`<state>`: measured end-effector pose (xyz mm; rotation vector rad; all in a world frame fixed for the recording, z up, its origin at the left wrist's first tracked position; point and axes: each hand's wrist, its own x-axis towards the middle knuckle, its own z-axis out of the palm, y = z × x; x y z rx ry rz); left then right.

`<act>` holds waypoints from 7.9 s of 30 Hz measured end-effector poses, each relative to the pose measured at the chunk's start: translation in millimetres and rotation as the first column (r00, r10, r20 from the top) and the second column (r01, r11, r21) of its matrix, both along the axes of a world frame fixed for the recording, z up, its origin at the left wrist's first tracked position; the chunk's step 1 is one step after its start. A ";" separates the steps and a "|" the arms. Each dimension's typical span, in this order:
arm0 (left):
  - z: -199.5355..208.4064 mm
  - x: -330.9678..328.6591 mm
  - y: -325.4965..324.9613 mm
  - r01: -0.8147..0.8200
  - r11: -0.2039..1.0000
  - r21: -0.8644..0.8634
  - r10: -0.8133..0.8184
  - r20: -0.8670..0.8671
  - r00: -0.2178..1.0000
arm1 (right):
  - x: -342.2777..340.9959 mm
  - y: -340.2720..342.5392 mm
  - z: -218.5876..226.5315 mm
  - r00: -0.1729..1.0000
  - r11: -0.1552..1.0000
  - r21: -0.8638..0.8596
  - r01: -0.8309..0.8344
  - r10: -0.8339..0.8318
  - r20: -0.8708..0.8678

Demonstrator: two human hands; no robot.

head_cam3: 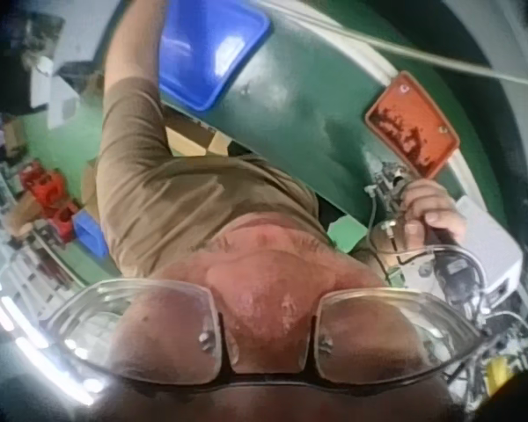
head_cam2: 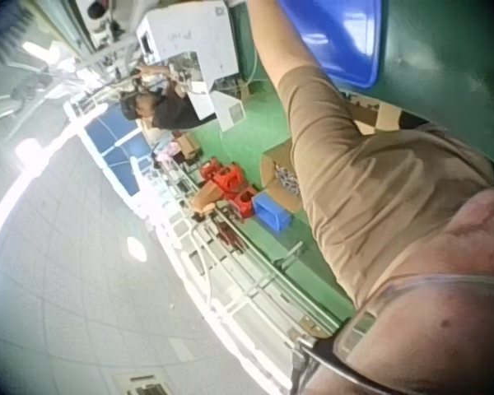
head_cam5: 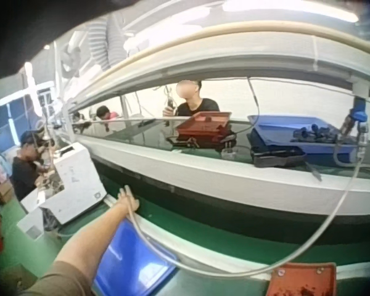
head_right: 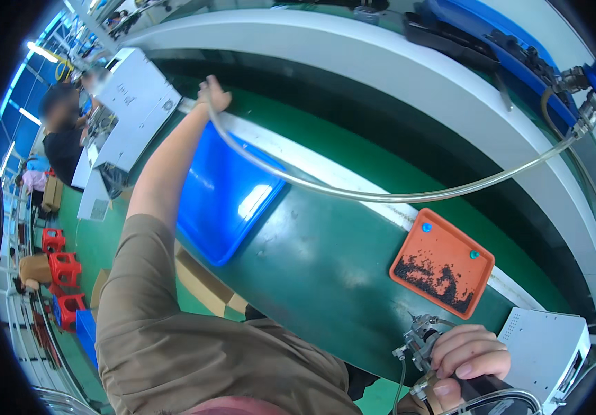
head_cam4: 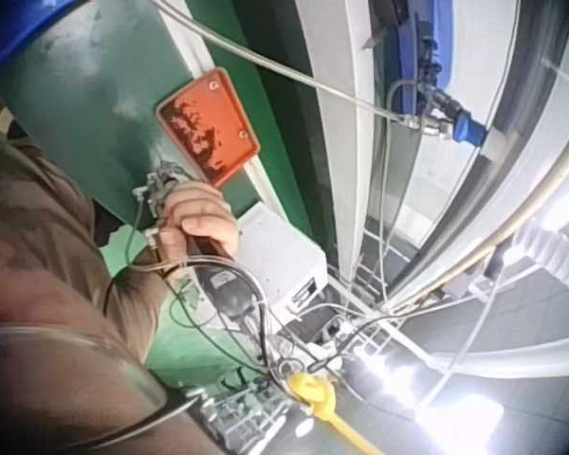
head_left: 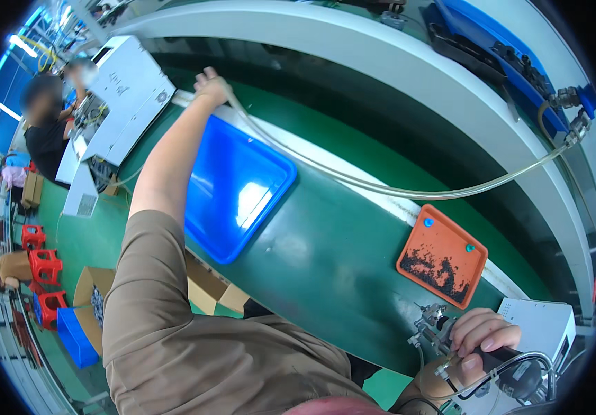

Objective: The recorder uses a pneumatic or manual press tool to insert small black pins or components into larger metallic industrial parts at a workbench.

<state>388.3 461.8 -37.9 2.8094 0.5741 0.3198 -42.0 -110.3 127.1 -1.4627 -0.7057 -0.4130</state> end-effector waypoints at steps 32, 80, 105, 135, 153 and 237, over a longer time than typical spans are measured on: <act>37.6 -343.7 -336.6 0.933 -0.150 -0.327 -0.978 0.189 -0.091 | -4.6 -17.3 -1.6 0.993 0.994 -0.054 -0.095 0.090 -0.078; -14.0 -357.2 -349.8 0.941 -0.186 -0.283 -0.916 0.396 -0.062 | 16.5 -6.3 -32.2 0.941 0.934 -0.137 -0.329 0.313 -0.125; -4.5 -354.5 -353.2 0.964 -0.187 -0.188 -0.909 0.406 -0.097 | 6.5 26.3 -41.5 0.997 0.999 -0.006 -0.046 0.045 -0.061; -13.9 -348.4 -345.6 0.950 -0.236 -0.204 -0.898 0.420 -0.133 | 6.3 -12.7 -24.2 0.974 0.982 0.038 -0.186 0.190 -0.127; -16.7 -351.4 -346.0 0.944 -0.235 -0.232 -0.897 0.427 -0.118 | 13.8 0.8 -39.4 0.920 0.920 -0.066 -0.387 0.381 -0.094; -50.0 43.6 53.1 0.459 0.844 0.276 -0.499 0.092 0.862 | 0.1 0.9 3.8 0.991 0.991 0.021 -0.132 0.132 0.000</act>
